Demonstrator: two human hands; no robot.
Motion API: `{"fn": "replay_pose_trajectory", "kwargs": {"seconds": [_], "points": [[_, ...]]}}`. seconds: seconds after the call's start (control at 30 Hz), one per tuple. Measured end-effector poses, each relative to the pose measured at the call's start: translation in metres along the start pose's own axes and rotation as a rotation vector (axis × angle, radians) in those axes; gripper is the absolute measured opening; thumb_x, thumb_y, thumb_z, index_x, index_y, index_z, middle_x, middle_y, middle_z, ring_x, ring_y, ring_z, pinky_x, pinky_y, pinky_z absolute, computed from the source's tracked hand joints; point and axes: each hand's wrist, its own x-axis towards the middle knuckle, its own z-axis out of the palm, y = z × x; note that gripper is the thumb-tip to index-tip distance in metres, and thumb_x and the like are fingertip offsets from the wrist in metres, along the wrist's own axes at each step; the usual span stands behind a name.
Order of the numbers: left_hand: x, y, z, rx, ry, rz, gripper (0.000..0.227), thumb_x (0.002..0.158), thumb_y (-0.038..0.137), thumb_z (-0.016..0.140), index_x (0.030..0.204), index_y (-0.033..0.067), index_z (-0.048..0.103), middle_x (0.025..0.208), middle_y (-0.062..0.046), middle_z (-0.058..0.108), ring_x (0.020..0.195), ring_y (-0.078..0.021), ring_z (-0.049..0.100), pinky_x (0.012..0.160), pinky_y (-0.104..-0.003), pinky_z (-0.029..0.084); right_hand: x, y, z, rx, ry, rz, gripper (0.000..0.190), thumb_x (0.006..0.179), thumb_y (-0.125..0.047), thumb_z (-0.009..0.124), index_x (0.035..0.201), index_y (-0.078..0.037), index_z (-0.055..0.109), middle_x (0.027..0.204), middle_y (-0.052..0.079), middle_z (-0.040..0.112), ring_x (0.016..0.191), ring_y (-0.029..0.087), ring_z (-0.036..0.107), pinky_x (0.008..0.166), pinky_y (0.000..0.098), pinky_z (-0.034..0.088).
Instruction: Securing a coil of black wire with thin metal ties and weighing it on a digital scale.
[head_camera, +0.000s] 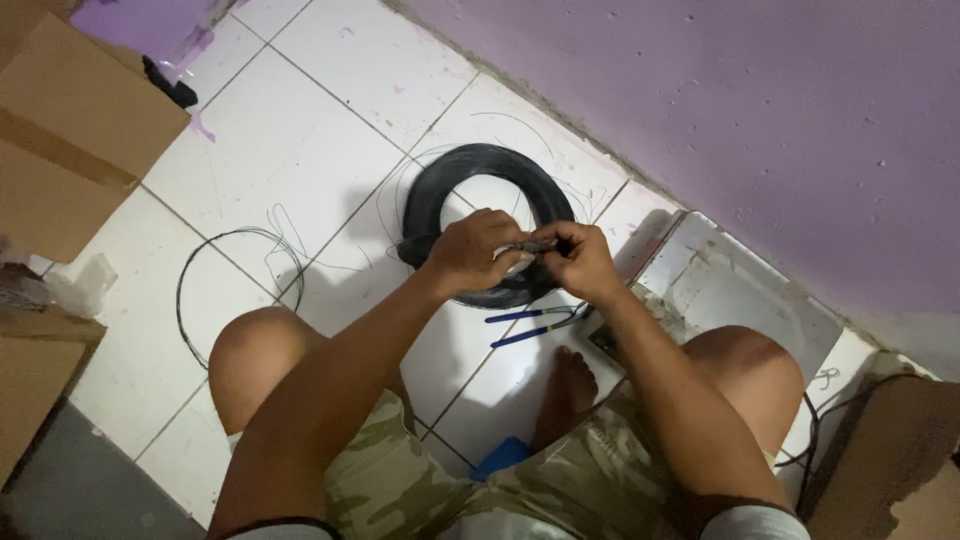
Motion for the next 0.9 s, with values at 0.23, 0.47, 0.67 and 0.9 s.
{"fn": "replay_pose_trajectory", "kwargs": {"seconds": [0.23, 0.47, 0.67, 0.9], "points": [[0.008, 0.021, -0.022, -0.199, -0.072, -0.368, 0.02, 0.085, 0.031, 0.067, 0.087, 0.0118, 0.074, 0.084, -0.012, 0.07, 0.082, -0.0355, 0.068, 0.073, -0.046, 0.05, -0.001, -0.004, 0.005, -0.065, 0.009, 0.032, 0.025, 0.07, 0.008, 0.066, 0.091, -0.003, 0.074, 0.074, 0.012, 0.069, 0.073, 0.016, 0.063, 0.072, 0.0313, 0.05], [0.021, 0.019, -0.024, -0.228, -0.118, -0.65, 0.023, 0.078, 0.026, 0.068, 0.1, 0.0219, 0.073, 0.077, 0.001, 0.073, 0.084, -0.0238, 0.071, 0.074, -0.035, 0.051, -0.002, 0.001, 0.008, -0.099, 0.033, 0.017, 0.022, 0.072, 0.008, 0.069, 0.091, -0.001, 0.073, 0.075, 0.015, 0.07, 0.073, 0.022, 0.066, 0.072, 0.0346, 0.05], [0.024, 0.01, -0.02, -0.19, -0.146, -0.729, 0.02, 0.072, 0.026, 0.07, 0.092, 0.0266, 0.074, 0.078, 0.005, 0.073, 0.088, -0.0231, 0.071, 0.076, -0.033, 0.05, -0.002, -0.004, 0.013, -0.108, 0.034, -0.027, 0.02, 0.072, 0.009, 0.07, 0.086, -0.004, 0.075, 0.073, 0.012, 0.071, 0.072, 0.019, 0.066, 0.069, 0.0325, 0.05], [0.024, -0.004, -0.006, -0.306, -0.163, -0.846, 0.021, 0.067, 0.02, 0.074, 0.088, 0.0225, 0.076, 0.074, -0.001, 0.073, 0.071, -0.0183, 0.071, 0.072, -0.025, 0.049, -0.005, -0.004, 0.015, -0.058, 0.005, -0.05, 0.016, 0.07, 0.012, 0.073, 0.079, -0.001, 0.073, 0.075, 0.015, 0.072, 0.072, 0.022, 0.068, 0.071, 0.0348, 0.051]]}}
